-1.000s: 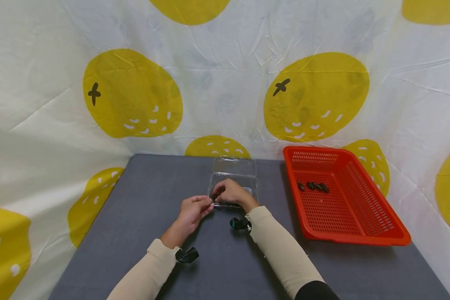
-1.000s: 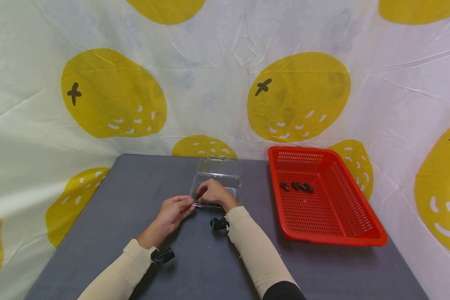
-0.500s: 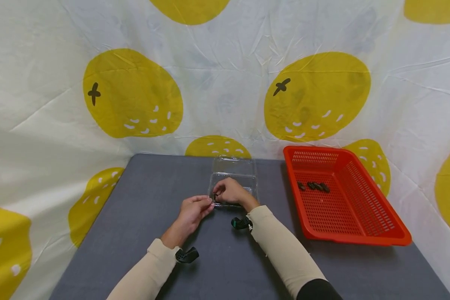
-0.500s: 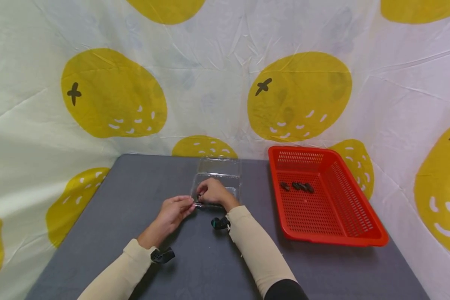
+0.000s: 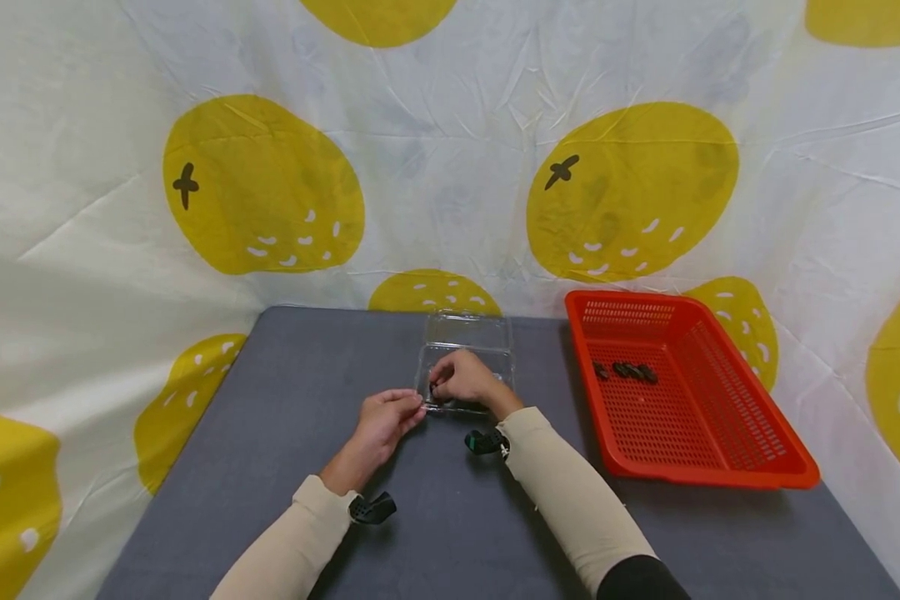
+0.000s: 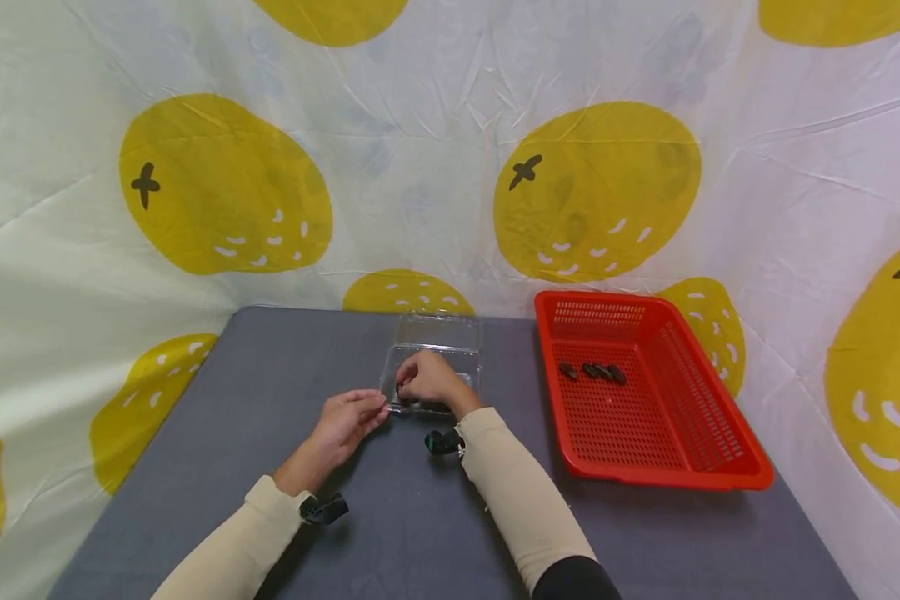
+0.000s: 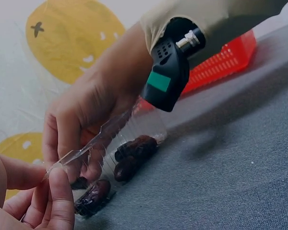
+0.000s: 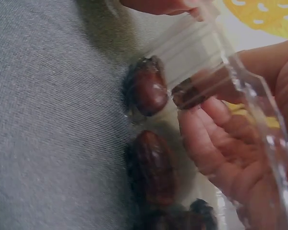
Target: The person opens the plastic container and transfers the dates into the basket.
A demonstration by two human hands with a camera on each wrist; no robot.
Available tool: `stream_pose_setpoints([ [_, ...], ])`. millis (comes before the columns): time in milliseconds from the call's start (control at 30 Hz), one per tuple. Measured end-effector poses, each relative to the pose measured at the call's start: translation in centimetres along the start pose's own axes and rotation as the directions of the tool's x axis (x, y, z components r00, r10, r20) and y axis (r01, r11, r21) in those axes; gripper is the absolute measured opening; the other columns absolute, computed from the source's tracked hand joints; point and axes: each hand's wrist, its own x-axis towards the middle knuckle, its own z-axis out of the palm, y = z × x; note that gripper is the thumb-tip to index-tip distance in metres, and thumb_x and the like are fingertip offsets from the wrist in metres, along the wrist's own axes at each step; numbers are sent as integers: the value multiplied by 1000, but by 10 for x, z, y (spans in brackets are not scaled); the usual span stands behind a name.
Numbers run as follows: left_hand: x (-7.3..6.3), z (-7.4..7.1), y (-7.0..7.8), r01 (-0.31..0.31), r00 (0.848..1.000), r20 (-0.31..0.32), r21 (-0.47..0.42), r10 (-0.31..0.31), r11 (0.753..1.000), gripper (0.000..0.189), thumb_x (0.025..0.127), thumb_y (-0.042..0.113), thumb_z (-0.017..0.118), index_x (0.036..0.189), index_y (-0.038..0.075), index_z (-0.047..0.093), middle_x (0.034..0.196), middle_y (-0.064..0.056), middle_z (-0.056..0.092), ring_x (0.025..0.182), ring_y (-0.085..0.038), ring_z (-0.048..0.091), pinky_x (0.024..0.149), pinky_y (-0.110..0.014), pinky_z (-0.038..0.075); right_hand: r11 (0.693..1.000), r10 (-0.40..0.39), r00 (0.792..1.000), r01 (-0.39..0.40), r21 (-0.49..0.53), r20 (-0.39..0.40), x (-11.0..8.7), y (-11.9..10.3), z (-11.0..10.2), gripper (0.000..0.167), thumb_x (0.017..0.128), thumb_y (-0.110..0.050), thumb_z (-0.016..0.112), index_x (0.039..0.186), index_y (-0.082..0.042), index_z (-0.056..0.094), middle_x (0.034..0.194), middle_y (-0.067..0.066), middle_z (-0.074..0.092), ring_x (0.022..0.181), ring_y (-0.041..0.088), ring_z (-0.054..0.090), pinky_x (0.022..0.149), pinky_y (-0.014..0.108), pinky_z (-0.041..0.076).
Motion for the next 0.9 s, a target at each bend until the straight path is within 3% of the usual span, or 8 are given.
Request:
stream_pose_setpoints([
  [500,-2,2,-2,6,1000,3,12,-6,1000,32,94,-10,66,124,-19,57,86,-8,72,72,-10,69,67,-21,63,999,-25,1000,25,31,15,-24,-12,-40,17,84,-6,80,101,-1,79,86,6,77,76,8,66,70,23,56],
  [733,-2,1,0,8,1000,-5,26,-8,1000,30,94,-9,68,122,-17,59,87,-8,73,73,-10,70,67,-21,63,996,-15,1000,15,89,-2,-37,-21,-64,15,86,-4,80,100,-1,79,86,6,78,77,13,69,73,28,60],
  [900,-1,0,2,8,1000,-3,15,-7,1000,25,93,-10,67,117,-15,62,87,-8,73,73,-11,71,67,-22,63,997,-16,999,18,71,-29,-46,-26,-83,13,86,-6,80,99,-2,79,86,7,77,76,15,69,77,35,62],
])
